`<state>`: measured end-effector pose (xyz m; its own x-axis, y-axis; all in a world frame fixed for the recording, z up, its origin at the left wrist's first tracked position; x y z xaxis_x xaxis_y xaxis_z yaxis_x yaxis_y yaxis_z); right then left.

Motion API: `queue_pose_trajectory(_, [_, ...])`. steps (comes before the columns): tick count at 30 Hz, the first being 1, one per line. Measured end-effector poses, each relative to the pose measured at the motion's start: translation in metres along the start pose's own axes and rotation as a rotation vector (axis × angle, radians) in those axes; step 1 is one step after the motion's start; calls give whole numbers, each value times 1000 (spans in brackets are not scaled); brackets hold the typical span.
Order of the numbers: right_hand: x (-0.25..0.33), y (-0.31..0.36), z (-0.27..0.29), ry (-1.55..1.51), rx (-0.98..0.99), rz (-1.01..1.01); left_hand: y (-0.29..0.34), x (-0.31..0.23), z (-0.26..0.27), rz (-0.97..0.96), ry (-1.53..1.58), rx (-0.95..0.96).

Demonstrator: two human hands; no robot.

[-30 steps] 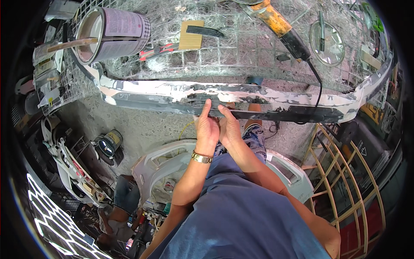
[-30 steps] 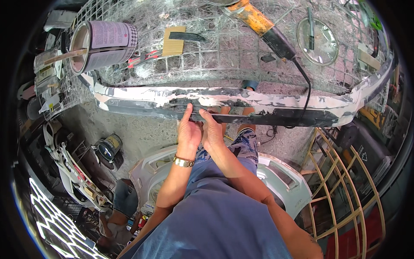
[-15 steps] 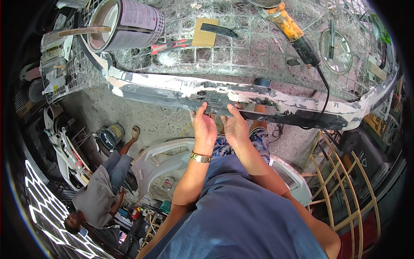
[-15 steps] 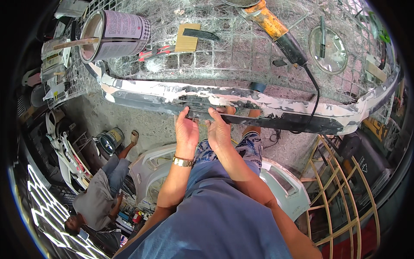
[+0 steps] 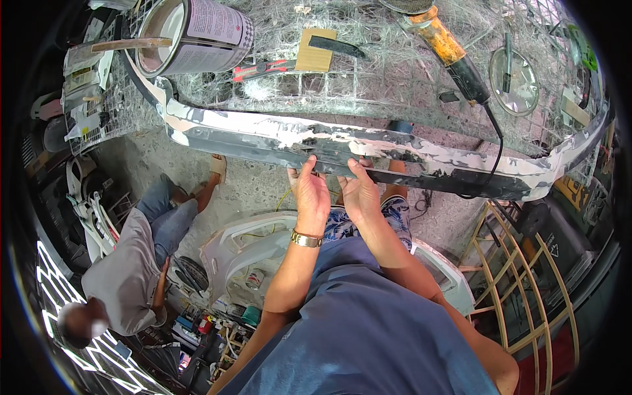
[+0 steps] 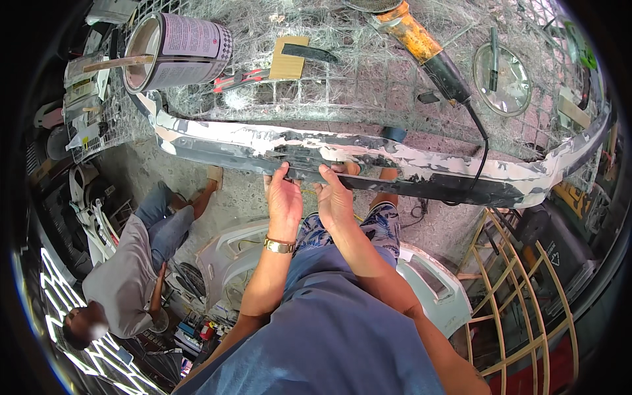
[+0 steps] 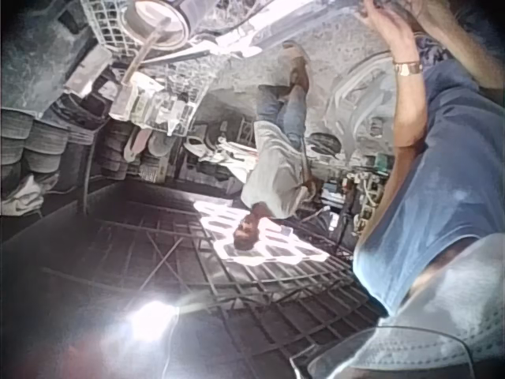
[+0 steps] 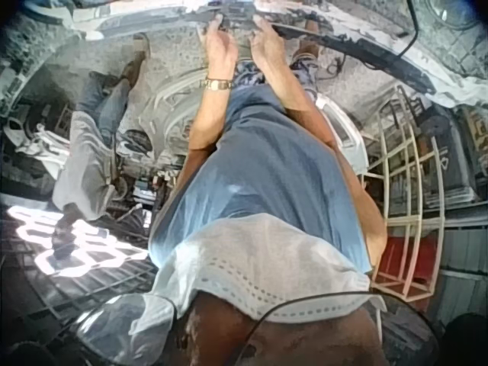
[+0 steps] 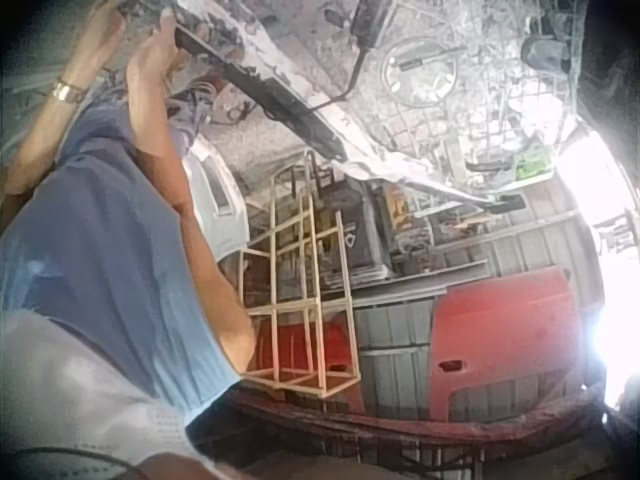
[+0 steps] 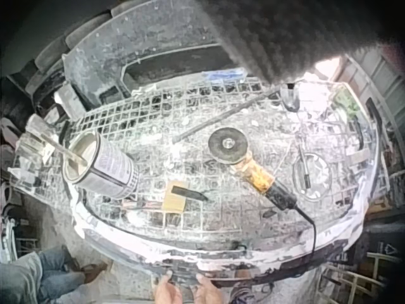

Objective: Repairing and prepping a car bumper for painting by applying filler and sanding.

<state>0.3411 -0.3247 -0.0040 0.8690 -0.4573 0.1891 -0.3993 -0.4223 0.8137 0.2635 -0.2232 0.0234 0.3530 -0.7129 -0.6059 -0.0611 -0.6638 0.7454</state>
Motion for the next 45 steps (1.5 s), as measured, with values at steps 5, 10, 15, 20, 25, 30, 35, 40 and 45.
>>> queue_pose_trajectory(5, [-1, -1, 1, 0, 14, -8, 0, 0, 0, -11, 10, 6])
queue_pose_trajectory(10, [-2, -3, 5, 5, 20, 0, 0, -1, -2, -24, 41, 29])
queue_pose_trajectory(15, [-2, -1, 3, 0, 8, -11, 2, -3, -2, -19, 24, 36])
queue_pose_trajectory(20, [-2, -3, 3, 1, 28, -22, 9, 1, -3, 21, 13, 88])
queue_pose_trajectory(25, [0, -2, 0, -4, 26, -12, 7, 3, 3, 103, 47, 97])
queue_pose_trajectory(30, [1, 0, -3, -17, 46, -11, -5, 7, 4, 107, 43, 103])
queue_pose_trajectory(35, [2, 0, -2, -25, 51, -2, -7, 14, 1, 141, 65, 121])
queue_pose_trajectory(40, [2, 0, -4, -20, 54, -6, -3, 18, -7, 160, 65, 73])
queue_pose_trajectory(45, [5, 4, -10, 3, 53, -6, -9, 21, -2, 156, 59, 56])
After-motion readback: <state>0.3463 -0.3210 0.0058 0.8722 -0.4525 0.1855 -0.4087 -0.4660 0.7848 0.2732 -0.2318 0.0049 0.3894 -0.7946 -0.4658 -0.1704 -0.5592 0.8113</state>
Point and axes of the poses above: each hand's wrist, its own y-axis away from the middle knuckle, its own z-axis out of the back of the hand, x = y × z, the point moved 8 cm from there along -y, towards the middle knuckle, and after that the axes turned 1 degree about z, right-handed, at the moved point
